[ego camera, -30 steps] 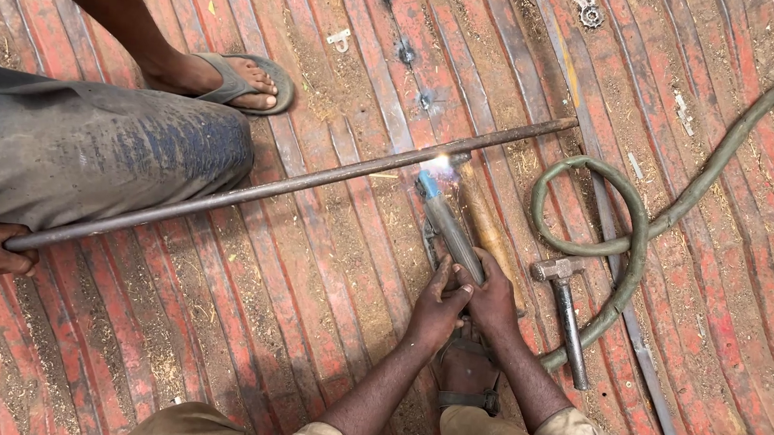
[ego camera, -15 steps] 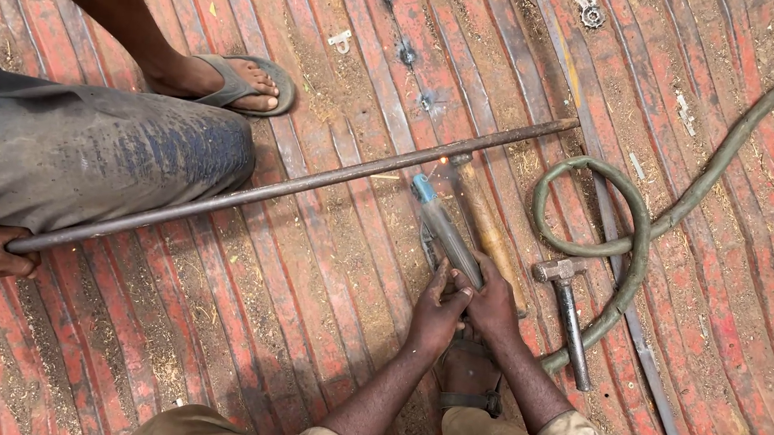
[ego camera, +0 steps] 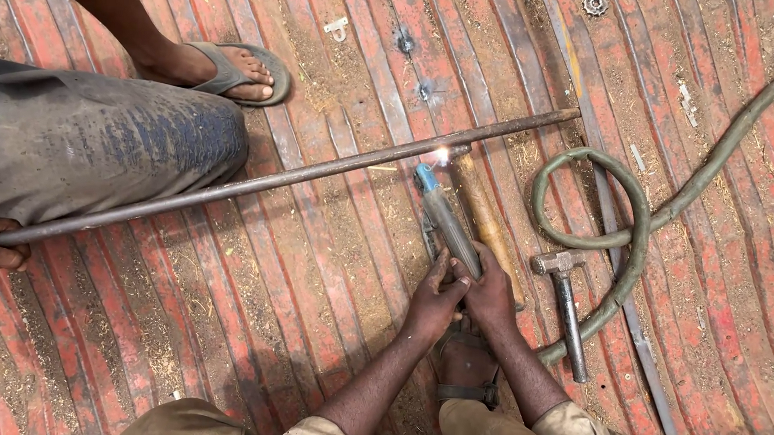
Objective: Welding a metal support bar onto the floor of a corrugated truck bed using a welding torch and hammer.
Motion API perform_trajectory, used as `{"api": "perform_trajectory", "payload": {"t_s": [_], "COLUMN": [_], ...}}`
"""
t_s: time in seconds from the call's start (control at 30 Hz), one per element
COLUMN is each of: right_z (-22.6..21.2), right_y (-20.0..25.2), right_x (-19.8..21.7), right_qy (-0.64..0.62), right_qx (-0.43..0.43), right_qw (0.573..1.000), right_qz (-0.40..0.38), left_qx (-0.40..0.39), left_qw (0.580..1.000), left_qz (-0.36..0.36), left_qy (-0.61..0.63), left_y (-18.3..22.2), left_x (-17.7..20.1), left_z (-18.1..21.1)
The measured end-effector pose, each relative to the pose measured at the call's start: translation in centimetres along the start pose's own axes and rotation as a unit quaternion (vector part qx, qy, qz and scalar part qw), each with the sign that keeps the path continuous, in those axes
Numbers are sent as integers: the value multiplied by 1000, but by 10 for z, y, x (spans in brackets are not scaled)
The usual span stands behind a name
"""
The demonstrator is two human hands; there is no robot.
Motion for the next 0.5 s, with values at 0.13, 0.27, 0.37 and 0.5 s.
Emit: {"api": "perform_trajectory", "payload": {"t_s": [0.13,0.27,0.37,0.5], "right_z": [-2,-6,-1,1], "right_y": [1,3,1,-1], "right_x": [-1,2,2,0], "right_qy": [6,28,23,-12], "right_qx": [-13,-4,9,61], "right_qw": [1000,1000,1000,998], "right_qz": [0,2,-5,-8], "left_qx": [-2,-6,-16,-23], "left_qw": [1000,1000,1000,999], "left_qz": [4,3,19,47], "left_qy": [-8,5,-2,4], "left_y": [-2,-4,4,0], "left_x": [2,0,-1,0], "left_z": [-2,-7,0,-6]}}
Point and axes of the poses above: each hand's wrist, its own y-axis away from the middle knuckle, its own x-axis out of the back of the hand, z = x × y, the point moved 9 cm from there along -y, towards the middle knuckle, and after that the axes turned 11 degrees about -y, right-handed, at the moved point
